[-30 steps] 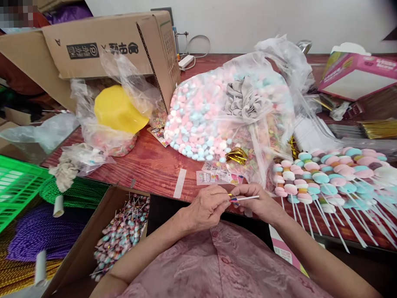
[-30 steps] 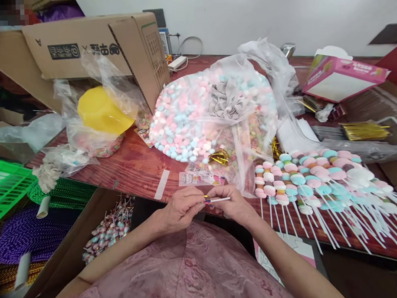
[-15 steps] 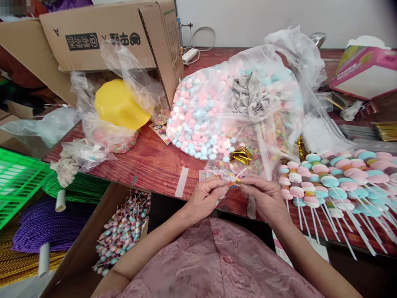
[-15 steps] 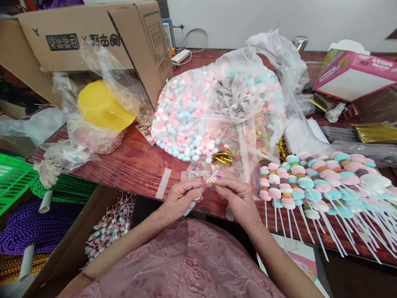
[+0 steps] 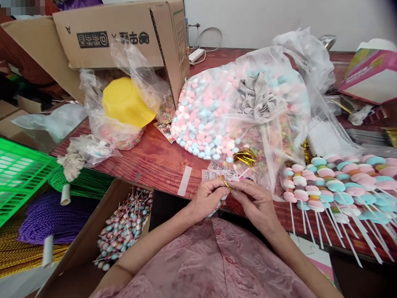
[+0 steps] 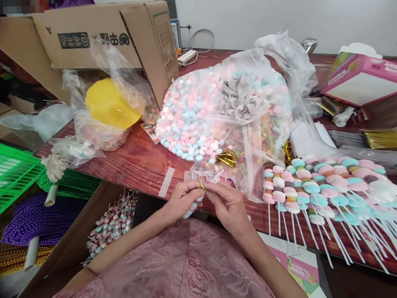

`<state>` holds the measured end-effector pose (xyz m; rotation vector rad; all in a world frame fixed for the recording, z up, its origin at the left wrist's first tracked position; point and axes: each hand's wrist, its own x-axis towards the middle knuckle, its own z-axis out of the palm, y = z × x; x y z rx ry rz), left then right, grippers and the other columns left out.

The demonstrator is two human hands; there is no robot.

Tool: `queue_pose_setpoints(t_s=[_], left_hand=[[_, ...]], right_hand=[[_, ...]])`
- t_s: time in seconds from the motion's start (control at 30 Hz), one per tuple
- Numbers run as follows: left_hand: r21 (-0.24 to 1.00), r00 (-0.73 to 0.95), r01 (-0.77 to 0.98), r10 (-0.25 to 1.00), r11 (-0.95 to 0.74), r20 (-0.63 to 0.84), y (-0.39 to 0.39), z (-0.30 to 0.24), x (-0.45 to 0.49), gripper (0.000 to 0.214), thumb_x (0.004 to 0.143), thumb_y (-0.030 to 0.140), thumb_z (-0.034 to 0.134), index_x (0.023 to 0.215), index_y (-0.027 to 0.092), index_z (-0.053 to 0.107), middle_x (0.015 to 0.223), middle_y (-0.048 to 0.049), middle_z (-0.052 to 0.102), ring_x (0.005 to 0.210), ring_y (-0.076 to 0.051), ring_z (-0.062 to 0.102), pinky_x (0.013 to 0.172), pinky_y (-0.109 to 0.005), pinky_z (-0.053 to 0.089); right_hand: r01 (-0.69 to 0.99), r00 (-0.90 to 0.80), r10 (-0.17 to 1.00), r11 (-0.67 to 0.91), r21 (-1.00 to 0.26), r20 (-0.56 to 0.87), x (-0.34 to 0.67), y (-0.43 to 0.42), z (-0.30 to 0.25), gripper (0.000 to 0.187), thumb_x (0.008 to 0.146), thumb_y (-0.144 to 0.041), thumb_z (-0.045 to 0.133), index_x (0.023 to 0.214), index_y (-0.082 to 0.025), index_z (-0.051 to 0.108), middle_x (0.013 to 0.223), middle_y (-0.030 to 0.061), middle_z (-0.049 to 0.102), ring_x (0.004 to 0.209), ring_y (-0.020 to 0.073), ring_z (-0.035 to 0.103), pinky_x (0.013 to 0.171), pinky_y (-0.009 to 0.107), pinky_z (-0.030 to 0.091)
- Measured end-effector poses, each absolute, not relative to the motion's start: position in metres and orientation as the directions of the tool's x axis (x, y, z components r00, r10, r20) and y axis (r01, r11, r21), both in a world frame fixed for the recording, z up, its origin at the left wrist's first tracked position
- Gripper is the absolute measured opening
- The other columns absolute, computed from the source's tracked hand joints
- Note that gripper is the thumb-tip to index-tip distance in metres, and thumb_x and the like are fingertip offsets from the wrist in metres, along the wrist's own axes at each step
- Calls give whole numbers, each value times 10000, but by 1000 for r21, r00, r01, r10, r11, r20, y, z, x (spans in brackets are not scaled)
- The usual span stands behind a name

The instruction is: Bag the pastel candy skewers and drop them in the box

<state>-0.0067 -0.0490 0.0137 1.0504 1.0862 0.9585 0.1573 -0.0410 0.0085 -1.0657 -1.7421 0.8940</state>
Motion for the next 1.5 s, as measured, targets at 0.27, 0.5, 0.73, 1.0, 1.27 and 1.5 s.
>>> queue_pose_setpoints(t_s=[0.27,0.5,0.73,1.0,1.27,1.5], left_hand=[[976,210,-37,957,214,-201,-53,15,-7,221,790,327,581,673,140,595,583,29,474,520,-59,406,501,-197,313],[988,196,13,969,153,-153,-53,9,-6,285,824,373,587,657,142,579,586,26,470,549,-69,398,515,-201,328],[969,206,-47,951,244,-230,-53,9,-6,375,813,463,622,620,157,527,555,38,453,490,-57,368,455,-189,279],[997,209,16,975,72,-74,-52,20,-4,325,843,389,602,624,149,589,605,13,493,570,-84,412,544,-214,350],[982,490,44,853,182,-180,-44,30,-12,260,768,332,658,601,134,648,567,9,535,528,-77,450,497,-198,349],[695,748,87,415,713,-519,-39,35,-21,134,564,255,757,595,133,711,525,-24,636,406,-108,532,366,-199,383]], right_hand=[[293,-233,932,338,-894,276,157,-39,10,195,841,-184,611,921,-255,774,815,25,758,727,168,666,705,317,527],[340,-251,928,350,-873,274,159,-41,4,241,845,-171,578,965,-259,768,803,21,760,695,163,660,681,317,528],[339,-137,927,375,-863,349,155,-53,3,235,848,-186,627,1056,-250,713,745,0,700,646,153,615,655,308,515],[-106,12,997,-77,-991,-79,151,-65,-6,155,741,-315,756,746,-208,645,639,-18,597,578,126,510,556,264,429],[-25,-548,819,-219,-975,-170,179,-42,10,311,758,-445,726,675,-192,564,561,-43,485,521,101,405,504,243,336],[213,-748,410,893,-396,521,193,-54,39,266,894,-56,385,942,-182,615,776,61,627,727,178,553,657,308,458]])
